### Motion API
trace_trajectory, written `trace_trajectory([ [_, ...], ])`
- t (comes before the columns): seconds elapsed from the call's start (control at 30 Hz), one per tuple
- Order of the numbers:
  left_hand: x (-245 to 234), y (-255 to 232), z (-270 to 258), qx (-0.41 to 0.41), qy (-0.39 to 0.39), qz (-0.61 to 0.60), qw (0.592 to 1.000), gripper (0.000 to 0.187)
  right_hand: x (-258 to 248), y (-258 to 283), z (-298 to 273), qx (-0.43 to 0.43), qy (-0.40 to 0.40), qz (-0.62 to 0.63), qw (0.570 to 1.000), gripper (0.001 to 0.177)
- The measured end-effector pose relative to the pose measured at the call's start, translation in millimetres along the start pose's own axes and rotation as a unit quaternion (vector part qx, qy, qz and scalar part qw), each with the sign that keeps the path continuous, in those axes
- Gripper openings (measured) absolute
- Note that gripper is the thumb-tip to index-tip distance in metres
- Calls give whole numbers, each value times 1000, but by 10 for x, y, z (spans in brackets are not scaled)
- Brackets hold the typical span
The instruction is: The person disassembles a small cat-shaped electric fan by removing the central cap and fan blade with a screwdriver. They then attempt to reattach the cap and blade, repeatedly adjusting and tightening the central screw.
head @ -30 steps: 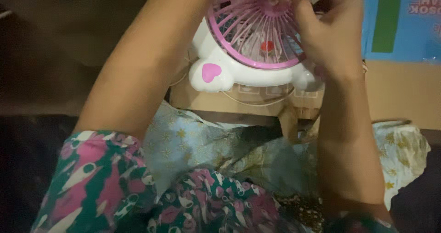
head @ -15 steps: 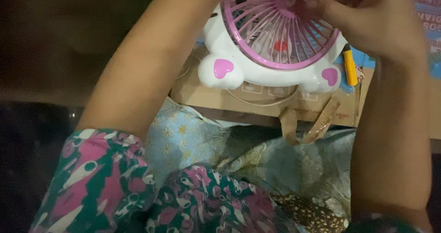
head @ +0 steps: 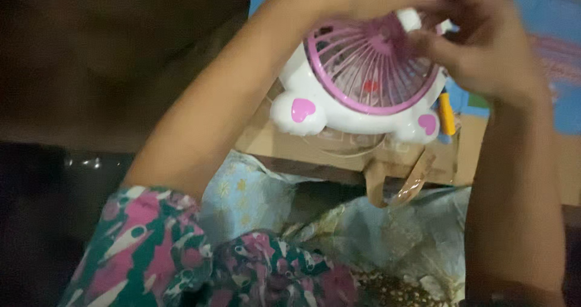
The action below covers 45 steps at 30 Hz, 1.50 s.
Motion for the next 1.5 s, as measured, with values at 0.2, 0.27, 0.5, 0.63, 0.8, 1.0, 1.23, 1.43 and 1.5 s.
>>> trace_trajectory([
  [0.2, -136, -237, -743, 151, -297, 446, 831, 7, 59, -79, -6, 20, -11, -117, 993, 39],
  [0.27, -32, -230, -868, 180, -313, 455, 814, 10, 81, -61, -29, 28, -12, -133, 991, 38],
  [0.5, 107, -237, -873, 195, -327, 459, 803, 15, 99, -7, -42, 28, -7, -148, 989, 38],
  [0.63, 118, -249, -866, 186, -336, 472, 794, 16, 111, -58, -36, 48, -7, -119, 992, 38],
  [0.8, 113, -199, -821, 181, -332, 476, 794, 16, 90, -98, -63, 48, -5, -134, 990, 29],
  [1.0, 72, -190, -828, 169, -346, 473, 793, 18, 93, -143, -65, 52, -13, -138, 989, 28],
  [1.23, 91, -141, -789, 162, -329, 472, 801, 18, 96, -190, -70, 76, -18, -120, 990, 30],
  [1.43, 95, -155, -785, 176, -341, 480, 789, 23, 127, -182, -87, 72, -34, -134, 988, 31],
  [1.5, 86, -134, -763, 154, -329, 472, 803, 21, 142, -152, -77, 54, -34, -134, 989, 29],
])
Point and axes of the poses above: each hand's wrist, its own z-axis towards the middle knuckle, its own x-axis out of the palm, y = z × x, the point moved 6 cm from there along z, towards the middle knuckle, and after that the axes turned 2 degrees about -x, right-handed, at the moved point
